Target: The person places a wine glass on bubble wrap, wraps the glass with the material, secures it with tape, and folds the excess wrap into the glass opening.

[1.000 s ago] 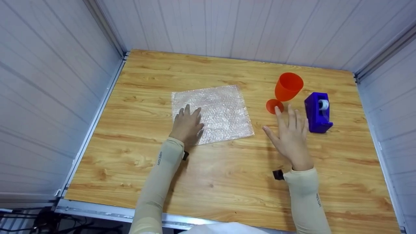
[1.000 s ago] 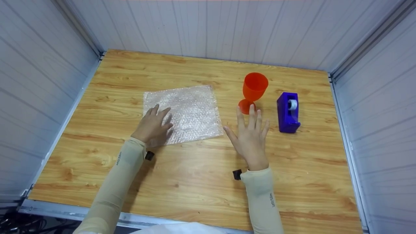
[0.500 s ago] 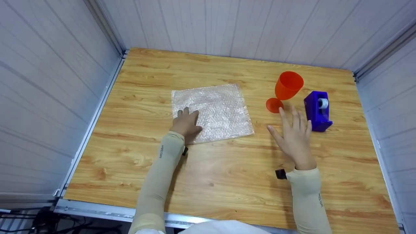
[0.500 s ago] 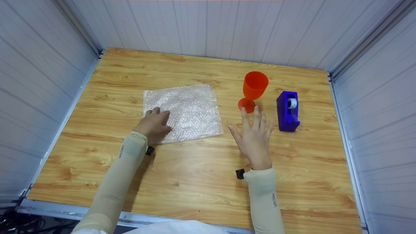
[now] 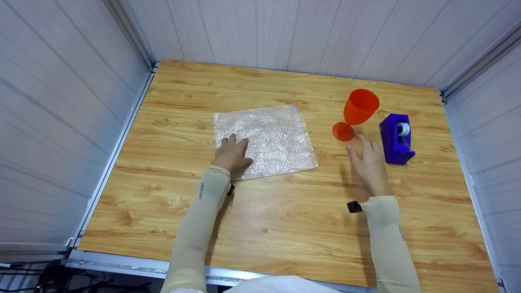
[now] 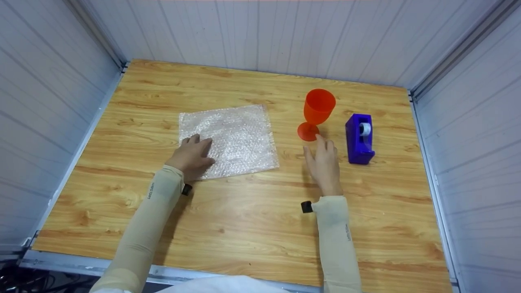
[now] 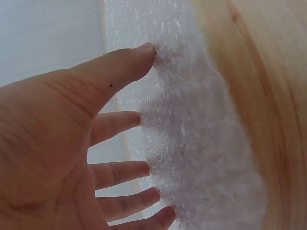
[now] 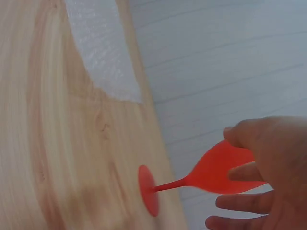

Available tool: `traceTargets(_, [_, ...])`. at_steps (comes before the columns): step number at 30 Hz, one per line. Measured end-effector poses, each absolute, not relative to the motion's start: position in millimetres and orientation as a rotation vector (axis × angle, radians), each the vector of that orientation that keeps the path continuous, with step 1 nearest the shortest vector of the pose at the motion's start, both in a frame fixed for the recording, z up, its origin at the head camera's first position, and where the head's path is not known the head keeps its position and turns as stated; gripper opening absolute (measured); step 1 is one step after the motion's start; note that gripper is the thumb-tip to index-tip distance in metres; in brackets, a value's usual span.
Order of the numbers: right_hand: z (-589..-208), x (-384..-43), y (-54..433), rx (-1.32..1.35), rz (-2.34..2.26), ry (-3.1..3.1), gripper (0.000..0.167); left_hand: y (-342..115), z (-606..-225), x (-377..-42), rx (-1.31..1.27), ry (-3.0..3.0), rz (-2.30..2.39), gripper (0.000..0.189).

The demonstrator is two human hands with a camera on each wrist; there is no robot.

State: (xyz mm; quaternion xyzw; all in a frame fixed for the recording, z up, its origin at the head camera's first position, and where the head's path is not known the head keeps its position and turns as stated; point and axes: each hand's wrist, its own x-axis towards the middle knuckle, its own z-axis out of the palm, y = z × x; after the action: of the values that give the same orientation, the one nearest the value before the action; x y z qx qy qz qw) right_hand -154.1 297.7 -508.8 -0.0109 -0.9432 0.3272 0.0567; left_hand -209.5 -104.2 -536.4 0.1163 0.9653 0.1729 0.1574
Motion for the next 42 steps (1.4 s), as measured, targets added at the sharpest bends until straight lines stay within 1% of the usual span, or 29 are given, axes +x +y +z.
traceTargets(8, [-533.0, -197.0, 310.8, -0.220, 1.252, -2.709, 0.044, -105.8, -533.7, -210.7, 0.324, 2.736, 0.471, 0.072])
traceTargets(15, [-552.4, -230.5, 312.2, -0.396, 1.450, -2.633, 0.044, -105.6, -533.1, -211.6, 0.303, 2.718, 0.474, 0.074])
traceTargets(19, [-558.1, -242.0, 309.9, -0.514, 1.601, -2.551, 0.042, -105.6, -535.2, -212.6, 0.298, 2.718, 0.459, 0.076])
traceTargets(26, [-558.3, -257.5, 302.6, -0.621, 1.918, -2.336, 0.029, -105.8, -535.2, -212.4, 0.298, 2.737, 0.456, 0.077])
traceTargets(30, [-560.4, -264.6, 302.0, -0.587, 1.931, -2.306, 0.025, -104.8, -534.7, -211.3, 0.303, 2.744, 0.474, 0.077])
traceTargets(35, [-565.4, -271.5, 302.8, -0.413, 1.783, -2.376, 0.021, -104.7, -534.8, -210.0, 0.302, 2.760, 0.506, 0.076])
traceTargets(42, [-560.7, -268.1, 306.2, -0.132, 1.474, -2.509, 0.027, -103.7, -532.2, -209.4, 0.295, 2.780, 0.484, 0.075])
